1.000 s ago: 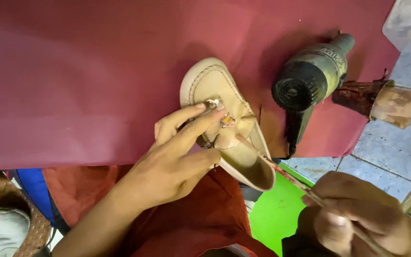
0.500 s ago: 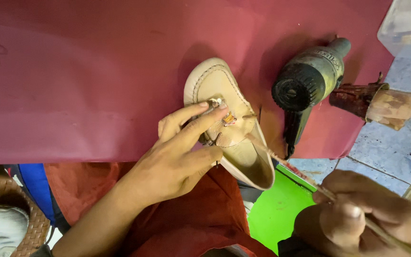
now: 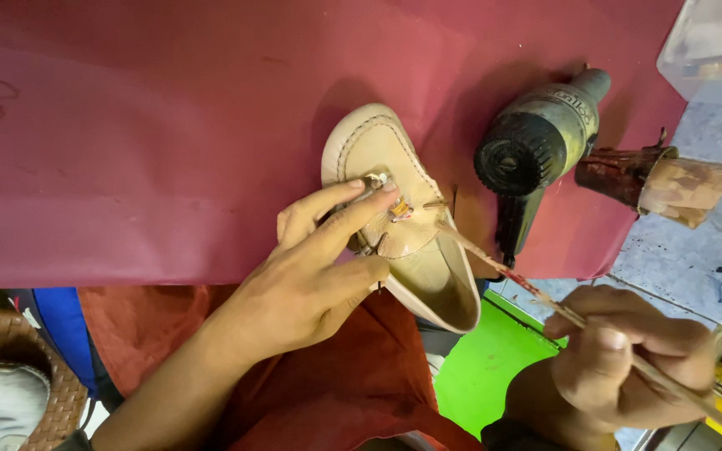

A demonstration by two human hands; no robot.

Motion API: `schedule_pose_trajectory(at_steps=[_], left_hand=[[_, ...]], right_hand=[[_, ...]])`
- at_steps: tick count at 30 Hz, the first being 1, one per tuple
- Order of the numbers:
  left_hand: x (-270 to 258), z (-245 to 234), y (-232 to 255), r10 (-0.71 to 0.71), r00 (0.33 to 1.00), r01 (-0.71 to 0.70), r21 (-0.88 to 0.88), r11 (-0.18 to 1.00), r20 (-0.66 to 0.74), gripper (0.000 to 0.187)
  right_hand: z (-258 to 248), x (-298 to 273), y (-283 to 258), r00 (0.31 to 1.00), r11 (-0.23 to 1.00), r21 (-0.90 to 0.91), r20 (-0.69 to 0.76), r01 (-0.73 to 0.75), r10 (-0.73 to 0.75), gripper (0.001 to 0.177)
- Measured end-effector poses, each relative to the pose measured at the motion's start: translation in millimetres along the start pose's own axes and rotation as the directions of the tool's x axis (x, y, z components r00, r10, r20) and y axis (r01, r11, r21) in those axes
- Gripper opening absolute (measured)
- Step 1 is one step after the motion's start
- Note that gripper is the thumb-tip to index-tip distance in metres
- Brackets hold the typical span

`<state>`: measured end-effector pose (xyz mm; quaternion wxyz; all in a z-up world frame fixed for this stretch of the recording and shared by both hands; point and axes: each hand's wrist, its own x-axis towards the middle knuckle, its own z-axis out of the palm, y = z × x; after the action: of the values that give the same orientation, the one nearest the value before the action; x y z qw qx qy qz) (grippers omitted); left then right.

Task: The person repairs a beige slip-on shoe by applying a clear adhesive with a brush to a small area on the upper and then drying it with a heat gun. The shoe is held steady while the adhesive is applied and dried in short bursts.

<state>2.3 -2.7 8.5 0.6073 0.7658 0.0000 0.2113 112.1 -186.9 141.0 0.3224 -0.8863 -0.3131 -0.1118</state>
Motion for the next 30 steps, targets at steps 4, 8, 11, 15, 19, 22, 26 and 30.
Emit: schedule_pose_trajectory(at_steps=[4,8,11,15,19,22,26,30], left_hand=[[0,2,-1,-0.015,1.000,0.015,0.013,1.000,-0.001,0.016],[-1,0,-1,-0.012,1.000,0.012,-0.007,1.000,0.004,0.017],[-1,0,-2,-0.012,1.000,0.012,-0.013,1.000,0.015,0.015],[-2,1,-2,-0.005,1.000,0.005,-0.024,1.000,0.003,0.015],[-2,2,-3,-0.017,1.000,0.017,-0.013,1.000,-0.012,0.016],[-4,3,-4,-0.009,1.000,0.009,-0.023,1.000,-0.007,0.015],[-5,3,-5,0.002,1.000,-0.003,-0.039,0.999,-0.032,0.012],[-3,2,-4,-0.001,1.000,0.001,-0.031,1.000,-0.022,0.016]], right_hand=[[-11,0,13,0.996,0.991,0.126,0.077,0.036,-0.046,0.025],[-14,5,21,0.984,0.988,0.126,0.144,0.086,-0.104,0.033],[-12,6,28,0.976,0.966,0.213,0.129,0.145,-0.175,0.022],[2,8,-6,0.992,0.997,0.079,0.130,-0.008,-0.002,0.037],[-9,17,-41,0.954,0.995,-0.100,0.297,-0.004,0.034,0.026],[-18,21,-40,0.862,0.997,0.072,0.505,0.013,-0.048,0.015],[-19,20,-35,0.805,0.971,0.066,0.547,0.231,-0.229,0.015],[-36,8,-23,0.784,0.950,0.039,0.555,0.311,-0.279,0.014]])
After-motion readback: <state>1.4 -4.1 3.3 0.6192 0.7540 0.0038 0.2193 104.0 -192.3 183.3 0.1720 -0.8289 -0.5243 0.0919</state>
